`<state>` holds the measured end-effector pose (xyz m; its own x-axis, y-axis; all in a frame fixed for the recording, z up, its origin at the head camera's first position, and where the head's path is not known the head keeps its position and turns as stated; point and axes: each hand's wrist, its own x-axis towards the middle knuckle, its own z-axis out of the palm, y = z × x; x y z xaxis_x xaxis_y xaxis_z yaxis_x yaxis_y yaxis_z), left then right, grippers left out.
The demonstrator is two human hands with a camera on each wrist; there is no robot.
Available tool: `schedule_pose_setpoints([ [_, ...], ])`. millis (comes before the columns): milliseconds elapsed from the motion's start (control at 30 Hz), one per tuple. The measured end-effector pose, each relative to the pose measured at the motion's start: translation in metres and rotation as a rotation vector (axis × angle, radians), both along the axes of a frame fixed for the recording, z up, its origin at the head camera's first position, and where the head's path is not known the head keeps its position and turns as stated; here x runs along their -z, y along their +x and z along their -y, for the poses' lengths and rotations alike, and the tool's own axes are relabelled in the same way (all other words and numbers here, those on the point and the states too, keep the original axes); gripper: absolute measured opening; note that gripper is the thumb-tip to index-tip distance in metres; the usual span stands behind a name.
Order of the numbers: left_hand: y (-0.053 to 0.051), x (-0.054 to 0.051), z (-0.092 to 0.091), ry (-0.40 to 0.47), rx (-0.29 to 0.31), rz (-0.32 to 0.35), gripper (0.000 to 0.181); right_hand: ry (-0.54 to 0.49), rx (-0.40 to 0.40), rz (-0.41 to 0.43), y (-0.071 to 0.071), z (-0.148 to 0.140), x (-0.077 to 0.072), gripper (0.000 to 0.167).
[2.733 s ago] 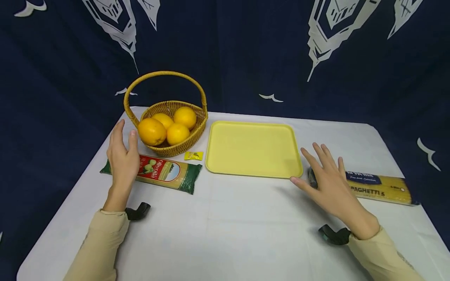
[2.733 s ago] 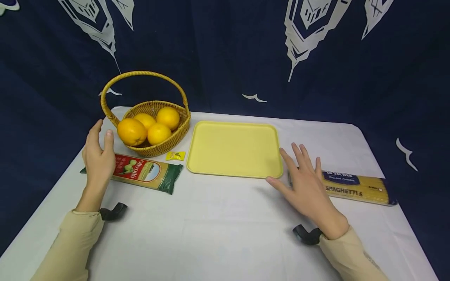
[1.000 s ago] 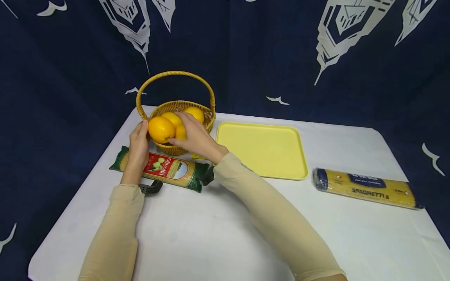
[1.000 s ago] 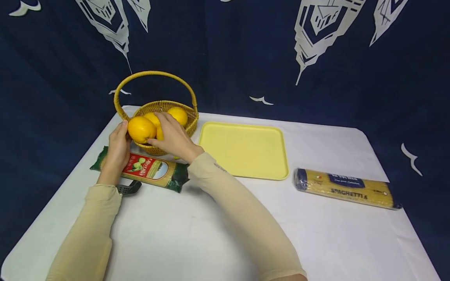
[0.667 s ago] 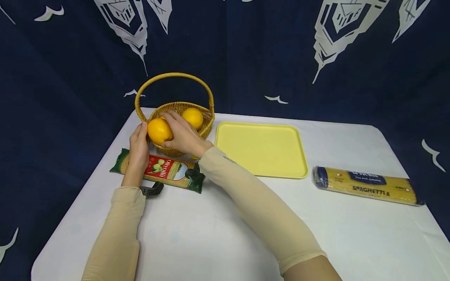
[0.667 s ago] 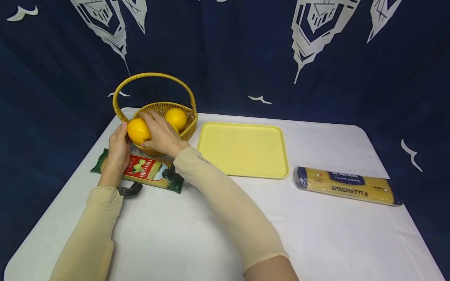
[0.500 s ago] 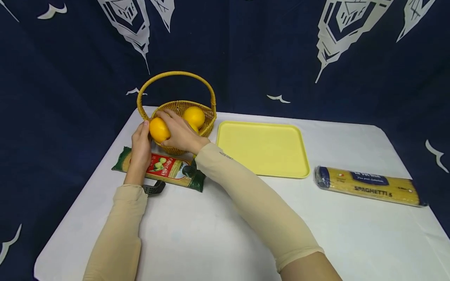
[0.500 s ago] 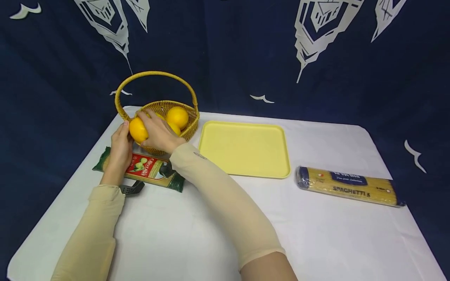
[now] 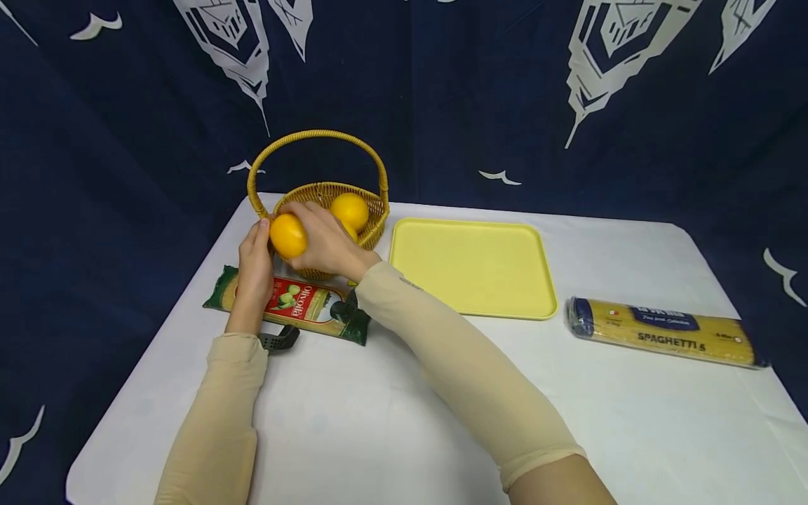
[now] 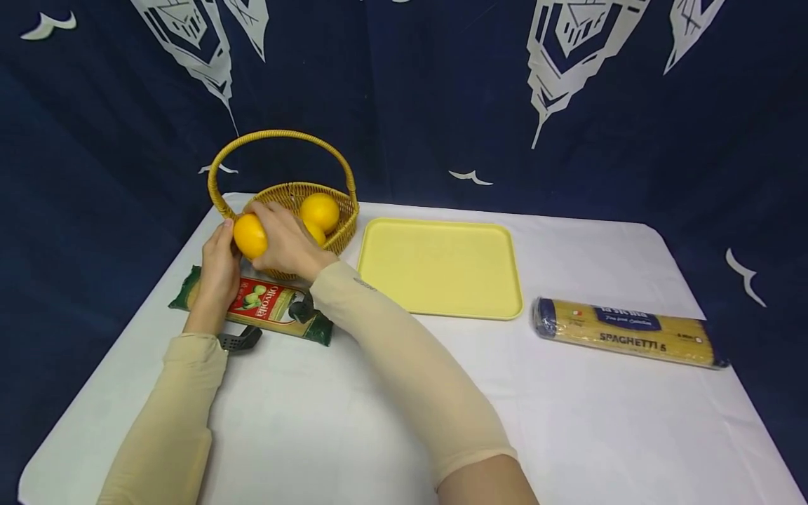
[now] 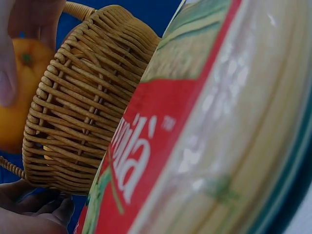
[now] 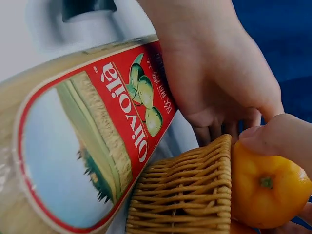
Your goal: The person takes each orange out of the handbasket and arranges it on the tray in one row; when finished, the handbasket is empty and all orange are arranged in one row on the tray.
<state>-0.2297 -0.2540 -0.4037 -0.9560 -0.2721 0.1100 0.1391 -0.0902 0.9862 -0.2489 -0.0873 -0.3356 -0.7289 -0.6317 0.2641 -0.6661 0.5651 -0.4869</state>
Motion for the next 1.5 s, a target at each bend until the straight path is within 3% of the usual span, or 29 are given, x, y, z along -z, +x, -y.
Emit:
schedule_pose_setpoints([
  [300,0.001,-0.002,0.001,-0.125,-0.033,0.086,0.056,-0.2,0.075,0.078,0.015,-0.03,-0.005,0.082],
  [567,0.001,-0.005,-0.006,-0.144,-0.008,0.086,0.055,-0.309,0.168,0.035,0.011,-0.082,-0.002,0.081],
  [733,0.001,-0.005,-0.012,-0.154,-0.011,0.068,0.058,-0.315,0.231,0.01,0.002,-0.116,0.003,0.08],
  [867,0.001,-0.002,-0.015,-0.163,-0.011,0.056,0.058,-0.281,0.348,0.033,-0.006,-0.138,0.011,0.08],
  [1100,0.004,0.003,-0.017,-0.259,-0.06,0.073,0.058,-0.256,0.569,0.184,-0.022,-0.154,0.032,0.08],
  [1333,0.004,0.005,-0.021,-0.327,-0.082,0.094,0.058,-0.238,0.636,0.259,-0.029,-0.149,0.059,0.082],
  [1500,0.004,0.003,-0.022,-0.333,-0.092,0.094,0.058,-0.188,0.632,0.244,-0.032,-0.143,0.057,0.084],
])
